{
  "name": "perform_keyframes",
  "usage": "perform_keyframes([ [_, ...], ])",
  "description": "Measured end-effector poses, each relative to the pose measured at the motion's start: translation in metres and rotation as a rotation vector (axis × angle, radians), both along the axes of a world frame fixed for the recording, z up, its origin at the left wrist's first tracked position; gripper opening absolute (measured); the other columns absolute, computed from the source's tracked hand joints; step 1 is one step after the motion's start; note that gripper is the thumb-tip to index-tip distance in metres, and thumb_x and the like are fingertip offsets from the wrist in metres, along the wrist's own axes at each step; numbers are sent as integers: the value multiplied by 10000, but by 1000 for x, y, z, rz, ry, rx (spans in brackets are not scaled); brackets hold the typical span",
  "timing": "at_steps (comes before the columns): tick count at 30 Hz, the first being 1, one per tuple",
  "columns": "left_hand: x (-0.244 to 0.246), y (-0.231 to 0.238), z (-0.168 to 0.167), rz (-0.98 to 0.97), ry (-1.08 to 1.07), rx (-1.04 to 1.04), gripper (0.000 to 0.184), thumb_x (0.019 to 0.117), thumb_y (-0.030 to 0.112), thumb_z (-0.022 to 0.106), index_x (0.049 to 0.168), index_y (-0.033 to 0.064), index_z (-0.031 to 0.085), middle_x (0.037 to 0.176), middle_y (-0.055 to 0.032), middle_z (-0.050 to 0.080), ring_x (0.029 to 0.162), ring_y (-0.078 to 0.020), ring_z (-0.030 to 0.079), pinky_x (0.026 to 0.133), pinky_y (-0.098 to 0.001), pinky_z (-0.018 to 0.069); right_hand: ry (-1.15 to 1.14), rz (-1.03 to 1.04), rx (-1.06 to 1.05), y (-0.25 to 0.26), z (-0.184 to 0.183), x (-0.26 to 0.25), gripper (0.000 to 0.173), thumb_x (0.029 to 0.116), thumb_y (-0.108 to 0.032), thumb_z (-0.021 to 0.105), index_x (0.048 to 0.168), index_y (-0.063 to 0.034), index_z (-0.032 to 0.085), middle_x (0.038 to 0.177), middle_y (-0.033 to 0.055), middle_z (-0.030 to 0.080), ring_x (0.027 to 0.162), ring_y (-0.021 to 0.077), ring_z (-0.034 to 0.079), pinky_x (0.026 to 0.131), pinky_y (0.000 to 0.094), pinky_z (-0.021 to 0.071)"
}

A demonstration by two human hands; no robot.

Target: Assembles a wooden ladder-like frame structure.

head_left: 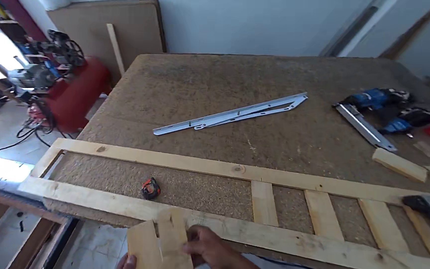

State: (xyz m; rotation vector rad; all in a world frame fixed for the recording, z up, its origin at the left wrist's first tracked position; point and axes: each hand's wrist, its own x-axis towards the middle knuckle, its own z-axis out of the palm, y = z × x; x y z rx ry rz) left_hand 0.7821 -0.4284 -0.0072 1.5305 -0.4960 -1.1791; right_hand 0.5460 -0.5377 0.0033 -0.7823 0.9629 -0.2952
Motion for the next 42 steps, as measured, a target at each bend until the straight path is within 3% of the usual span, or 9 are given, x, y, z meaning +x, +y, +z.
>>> perform_keyframes([
  [3, 46, -52, -2, 8, -70, 53, 319, 1081, 128, 280, 1198, -53, 515, 790, 21, 692, 721, -36, 703, 738, -283, 625, 56, -246, -190, -59, -23, 5, 507, 940, -106, 679, 1402, 14, 506, 1115, 161, 707, 944, 256, 723, 824, 449, 623],
  [7, 79, -108, 5, 44, -131, 167, 348, 1101, 171, 278, 1222, -38, 528, 823, -11, 682, 724, -52, 694, 711, -287, 618, 287, -441, -272, -124, -87, 20, 393, 958, -147, 684, 1305, 26, 620, 1169, 138, 725, 1046, 221, 723, 923, 419, 614],
  [10, 104, -139, 1, 35, -167, 182, 317, 1095, 154, 288, 1192, -26, 531, 800, 18, 673, 702, -20, 681, 691, -253, 610, 389, -406, -234, -140, -110, 30, 380, 950, -186, 690, 1278, 1, 649, 1156, 115, 733, 1047, 190, 721, 946, 402, 602],
  [15, 138, -168, -12, 36, -171, 262, 338, 1100, 185, 325, 1279, -32, 512, 854, 2, 673, 729, -31, 684, 705, -267, 611, 501, -279, -177, -142, -101, 31, 334, 955, -191, 674, 1247, -29, 681, 1130, 89, 748, 1039, 171, 719, 964, 392, 578],
  [19, 169, -190, -25, -27, -176, 276, 323, 1092, 185, 335, 1231, -24, 538, 830, 2, 675, 714, -35, 684, 690, -268, 612, 579, -177, -130, -151, -88, 30, 315, 970, -234, 665, 1224, -52, 701, 1134, 92, 741, 1046, 182, 714, 978, 413, 565],
  [25, 222, -222, -43, -188, -196, 305, 352, 1094, 215, 402, 1351, 12, 531, 955, -46, 711, 786, -92, 714, 720, -319, 626, 571, -320, -62, -142, -92, 41, 291, 972, -195, 681, 1226, -54, 705, 1125, 80, 750, 1021, 168, 729, 935, 389, 604],
  [34, 293, -242, -95, -387, -162, 214, 368, 1046, 277, 430, 1231, 12, 607, 926, -49, 729, 793, -129, 727, 725, -352, 633, 632, -353, 119, -145, -84, 50, 281, 992, -183, 689, 1226, -29, 691, 1104, 137, 737, 975, 228, 741, 883, 409, 626],
  [38, 293, -241, -92, -373, -145, 231, 322, 1052, 235, 422, 1206, 14, 600, 860, -24, 726, 740, -103, 723, 684, -326, 632, 1113, -86, -213, -162, -45, 52, 601, 953, -489, 698, 1402, -97, 624, 1282, 167, 683, 1181, 310, 659, 1042, 539, 509],
  [42, 288, -239, -86, -376, -220, 259, 338, 1046, 227, 412, 1237, 12, 590, 855, -11, 716, 722, -78, 711, 670, -303, 624, 1444, -352, -860, -199, 5, 70, 821, 993, -654, 478, 1530, -34, 458, 1592, 222, 415, 1474, 380, 410, 1193, 581, 363],
])
